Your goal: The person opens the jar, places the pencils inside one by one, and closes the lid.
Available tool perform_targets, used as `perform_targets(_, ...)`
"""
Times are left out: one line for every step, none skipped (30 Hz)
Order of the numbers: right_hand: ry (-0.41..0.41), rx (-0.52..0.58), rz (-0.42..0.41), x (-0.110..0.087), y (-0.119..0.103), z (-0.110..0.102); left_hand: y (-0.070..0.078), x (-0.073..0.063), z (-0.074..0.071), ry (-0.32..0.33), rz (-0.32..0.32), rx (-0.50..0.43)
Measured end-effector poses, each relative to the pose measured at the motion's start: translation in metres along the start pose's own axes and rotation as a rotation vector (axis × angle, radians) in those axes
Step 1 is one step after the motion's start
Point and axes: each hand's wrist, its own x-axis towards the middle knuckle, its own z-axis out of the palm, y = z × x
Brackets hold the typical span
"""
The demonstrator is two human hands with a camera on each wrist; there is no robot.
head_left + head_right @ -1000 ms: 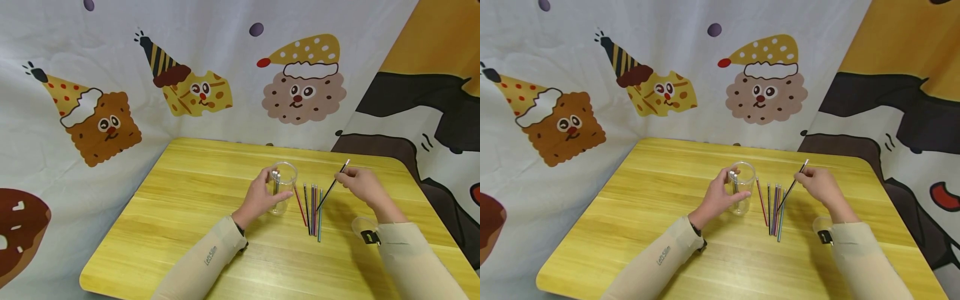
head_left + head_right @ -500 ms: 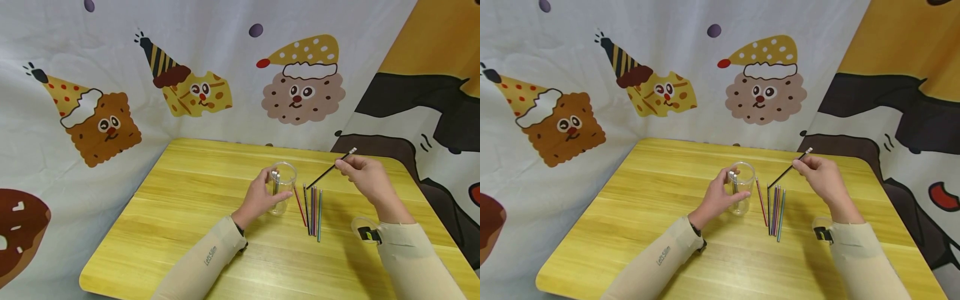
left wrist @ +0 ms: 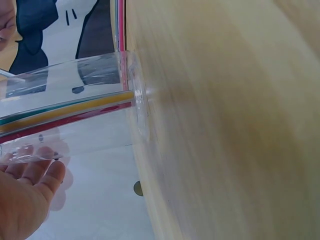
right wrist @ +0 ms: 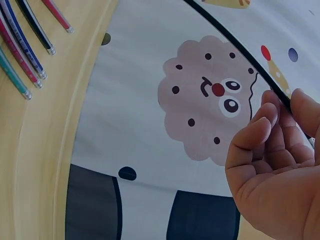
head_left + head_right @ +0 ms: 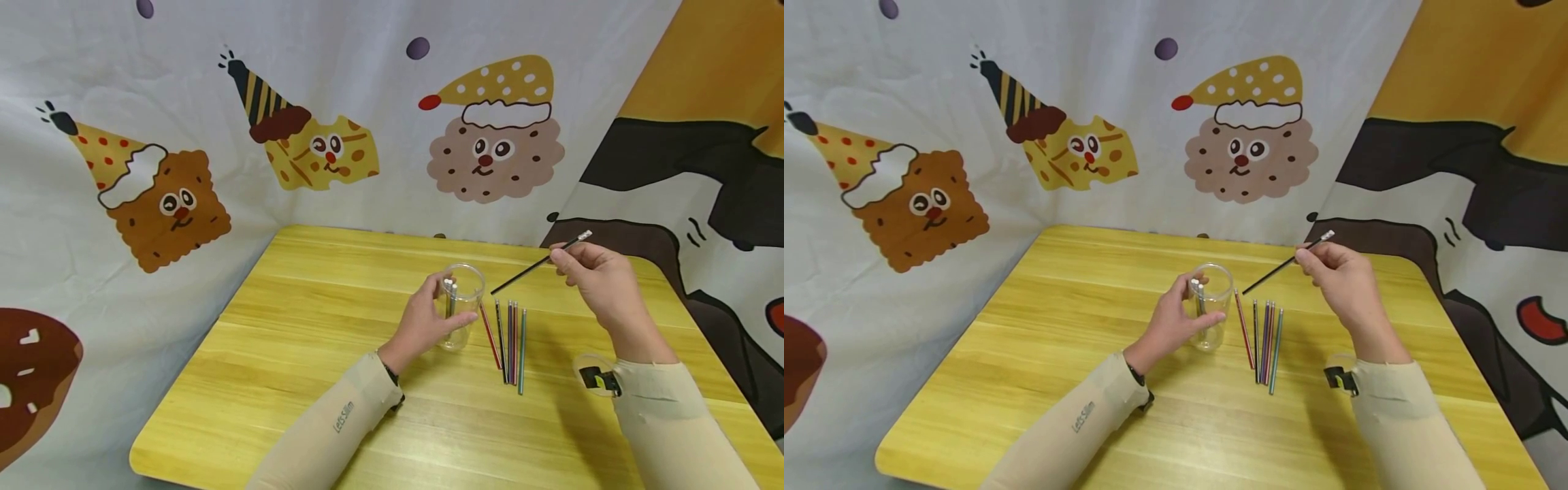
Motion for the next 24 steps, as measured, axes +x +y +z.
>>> perform_targets(0.005,0.009,-0.004,0.000,0.000,0.000,0.000,0.000,0.000,0.000,-0.001,-0.001)
perform_targets(0.012,0.019,-0.006,0.000,-0.001,0.000,0.000,0.000,0.000,-0.001,-0.001,-0.005)
perform_targets(0.018,0.028,-0.007,0.000,-0.001,0.000,0.000,0.000,0.000,-0.003,0.000,-0.008)
perform_targets(0.023,0.036,-0.006,0.000,-0.002,0.001,0.000,0.000,0.000,-0.005,0.000,-0.011)
perform_targets(0.029,0.043,-0.006,0.000,-0.002,0.001,0.000,0.000,0.000,-0.007,0.001,-0.015)
perform_targets(0.036,0.049,-0.004,0.000,-0.002,0.001,0.000,0.000,0.000,-0.010,0.001,-0.017)
perform_targets(0.045,0.057,-0.003,0.000,-0.002,0.001,0.000,0.000,0.000,-0.013,0.002,-0.019)
perform_targets(0.054,0.066,0.000,0.000,-0.003,0.002,0.000,0.000,0.000,-0.016,0.003,-0.021)
perform_targets(0.064,0.072,0.001,0.000,-0.004,0.002,0.000,0.001,-0.001,-0.018,0.003,-0.020)
perform_targets(0.074,0.084,0.003,0.001,-0.005,0.002,0.000,0.001,-0.001,-0.020,0.003,-0.019)
perform_targets(0.086,0.097,0.006,0.001,-0.006,0.002,0.000,0.001,-0.001,-0.022,0.000,-0.016)
perform_targets(0.099,0.121,0.008,0.001,-0.008,0.002,-0.001,0.002,-0.002,-0.023,-0.001,-0.013)
perform_targets(0.111,0.141,0.009,0.002,-0.009,0.002,-0.001,0.002,-0.002,-0.024,-0.004,-0.011)
perform_targets(0.126,0.162,0.012,0.002,-0.011,0.003,-0.001,0.003,-0.002,-0.024,-0.006,-0.010)
perform_targets(0.141,0.204,0.011,0.003,-0.013,0.003,-0.001,0.004,-0.003,-0.024,-0.008,-0.007)
perform_targets(0.154,0.258,0.010,0.004,-0.014,0.003,-0.001,0.005,-0.003,-0.024,-0.011,-0.007)
perform_targets(0.167,0.309,0.005,0.004,-0.016,0.003,-0.002,0.006,-0.003,-0.024,-0.012,-0.008)
perform_targets(0.182,0.369,-0.002,0.005,-0.018,0.003,-0.002,0.007,-0.003,-0.026,-0.010,-0.011)
perform_targets(0.195,0.415,-0.009,0.005,-0.019,0.003,-0.002,0.008,-0.004,-0.026,-0.012,-0.013)
perform_targets(0.206,0.471,-0.017,0.005,-0.021,0.003,-0.003,0.009,-0.004,-0.025,-0.012,-0.013)
perform_targets(0.211,0.521,-0.024,0.006,-0.023,0.003,-0.004,0.010,-0.004,-0.025,-0.013,-0.016)
perform_targets(0.214,0.553,-0.029,0.006,-0.024,0.003,-0.004,0.012,-0.005,-0.025,-0.014,-0.019)
perform_targets(0.214,0.573,-0.036,0.006,-0.026,0.004,-0.005,0.013,-0.005,-0.023,-0.016,-0.022)
perform_targets(0.213,0.591,-0.042,0.006,-0.027,0.004,-0.005,0.014,-0.005,-0.020,-0.020,-0.026)
